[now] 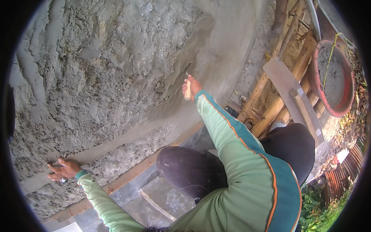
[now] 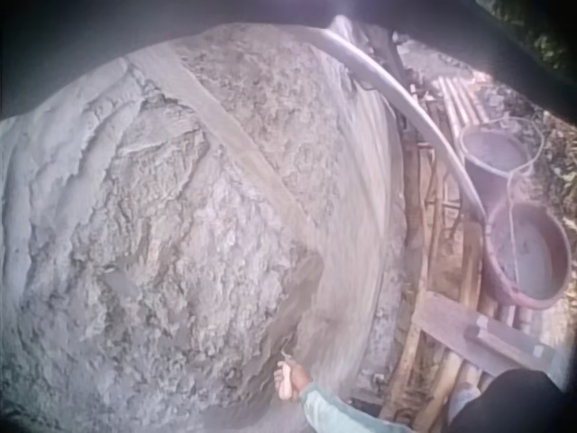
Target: The person scoops wet cement from a red bucket using a trowel and applies it to a vertical wall. They repeatedly smooth and level the surface with the trowel while standing on a bamboo scaffold.
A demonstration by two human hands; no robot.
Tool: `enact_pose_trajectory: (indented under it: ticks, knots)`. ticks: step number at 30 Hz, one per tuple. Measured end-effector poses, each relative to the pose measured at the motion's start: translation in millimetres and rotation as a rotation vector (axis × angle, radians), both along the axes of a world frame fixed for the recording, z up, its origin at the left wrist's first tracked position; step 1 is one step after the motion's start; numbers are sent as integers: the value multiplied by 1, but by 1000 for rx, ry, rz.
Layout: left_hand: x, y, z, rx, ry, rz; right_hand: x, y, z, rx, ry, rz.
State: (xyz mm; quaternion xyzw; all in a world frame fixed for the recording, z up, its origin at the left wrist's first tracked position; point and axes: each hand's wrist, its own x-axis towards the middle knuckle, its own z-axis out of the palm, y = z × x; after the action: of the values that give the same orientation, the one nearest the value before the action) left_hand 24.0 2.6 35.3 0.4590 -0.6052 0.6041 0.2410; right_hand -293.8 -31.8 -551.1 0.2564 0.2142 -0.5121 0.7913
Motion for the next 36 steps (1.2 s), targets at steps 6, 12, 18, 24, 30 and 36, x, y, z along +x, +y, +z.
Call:
enact_pose_trajectory:
  ticks: [6,12,18,24,30,36]
  knots:
    - [3,3,1,-2,27,6,-39,-34,34,-47,35,-82]
    - [5,0,-1,-11,33,-1,-41,-38,56,-24,240,8]
    - [2,2,-1,-11,47,16,-15,19,41,34,534,300]
    - [-1,3,-2,-1,46,-2,-20,-15,40,99,632,91]
    - [3,2,2,-1,43,14,-11,-4,-1,101,595,399]
    - [12,3,5,-6,28,26,-32,-16,25,-33,419,115]
